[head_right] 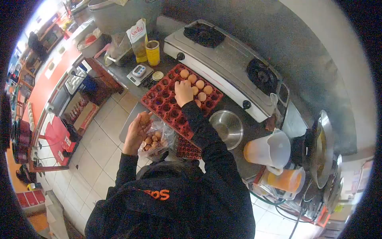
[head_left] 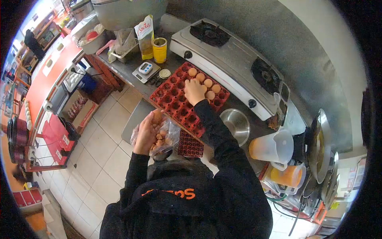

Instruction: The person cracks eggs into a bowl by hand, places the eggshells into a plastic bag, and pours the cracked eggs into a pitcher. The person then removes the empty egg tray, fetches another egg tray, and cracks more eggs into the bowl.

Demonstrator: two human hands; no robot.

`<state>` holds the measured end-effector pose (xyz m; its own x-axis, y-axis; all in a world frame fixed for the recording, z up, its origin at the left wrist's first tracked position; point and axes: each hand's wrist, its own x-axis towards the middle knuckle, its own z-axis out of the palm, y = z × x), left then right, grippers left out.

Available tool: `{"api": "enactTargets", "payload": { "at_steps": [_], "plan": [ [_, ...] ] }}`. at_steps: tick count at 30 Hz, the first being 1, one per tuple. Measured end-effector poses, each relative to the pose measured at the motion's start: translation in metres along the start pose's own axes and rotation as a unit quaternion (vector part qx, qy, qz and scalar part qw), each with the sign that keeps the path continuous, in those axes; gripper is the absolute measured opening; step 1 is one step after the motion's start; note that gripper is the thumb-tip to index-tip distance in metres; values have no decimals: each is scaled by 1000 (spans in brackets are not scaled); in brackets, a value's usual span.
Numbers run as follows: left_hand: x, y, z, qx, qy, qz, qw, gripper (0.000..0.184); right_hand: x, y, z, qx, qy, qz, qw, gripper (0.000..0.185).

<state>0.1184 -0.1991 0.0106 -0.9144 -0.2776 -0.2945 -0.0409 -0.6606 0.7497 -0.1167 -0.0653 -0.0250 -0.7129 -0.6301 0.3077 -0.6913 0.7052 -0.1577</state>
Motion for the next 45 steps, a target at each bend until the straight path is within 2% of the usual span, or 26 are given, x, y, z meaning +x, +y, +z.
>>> {"api": "enactTargets", "payload": {
  "at_steps": [1,2,3,5,7,8,9,11,12,14,17,18,21,25,26,29,32,34,37,38,39,41,42,45],
  "plan": [
    [5,-1,4,9,-8,-8,1000,46,0,4,-10,60,-2,-3,998,25],
    [11,-3,10,12,-23,0,1000,44,1,8,-19,100,-28,52,993,32],
    [17,-6,19,13,-37,6,999,43,-5,12,-30,216,7,71,974,34],
    [29,-17,33,12,-64,-7,998,40,-33,22,-51,435,79,111,890,37],
    [45,-32,51,5,-92,-39,995,38,-73,25,-88,562,87,160,807,43],
    [43,-28,75,21,-69,-69,995,37,-96,25,-98,600,114,194,768,43],
    [51,-38,85,17,-96,-81,992,38,-117,17,-120,620,122,216,744,43],
    [64,-63,104,10,-151,-108,983,39,-156,17,-138,463,182,231,836,43],
    [62,-70,118,4,-173,-101,980,40,-168,12,-154,402,234,223,857,43],
    [62,-90,141,-3,-206,-118,971,41,-181,-1,-181,271,326,205,882,43],
    [65,-117,163,-2,-237,-156,959,43,-192,-7,-181,115,425,223,870,45],
    [65,-125,170,4,-241,-169,956,43,-196,-1,-169,87,391,203,893,47],
    [56,-131,192,38,-224,-177,958,42,-203,9,-154,154,330,208,908,48],
    [61,-140,193,29,-239,-195,951,41,-211,7,-167,132,435,235,859,49],
    [59,-139,195,34,-237,-197,951,40,-214,11,-160,54,397,219,890,50],
    [60,-147,196,36,-203,-192,959,38,-216,19,-144,133,341,216,905,50],
    [61,-140,188,46,-250,-176,951,36,-215,15,-158,143,382,240,881,51],
    [58,-137,191,39,-238,-188,952,36,-216,16,-154,116,394,234,881,50],
    [59,-141,194,42,-228,-184,955,35,-214,18,-145,150,321,224,908,50],
    [60,-143,193,46,-224,-179,957,35,-215,20,-147,164,340,236,895,47],
    [61,-140,193,78,-219,-171,957,35,-214,24,-147,263,361,261,856,44],
    [59,-133,188,144,-207,-163,954,35,-221,37,-141,450,386,307,744,36],
    [60,-133,187,149,-212,-155,953,35,-229,51,-132,568,371,334,655,28],
    [63,-131,190,156,-233,-136,950,36,-240,69,-139,714,252,313,573,26]
  ]
}}
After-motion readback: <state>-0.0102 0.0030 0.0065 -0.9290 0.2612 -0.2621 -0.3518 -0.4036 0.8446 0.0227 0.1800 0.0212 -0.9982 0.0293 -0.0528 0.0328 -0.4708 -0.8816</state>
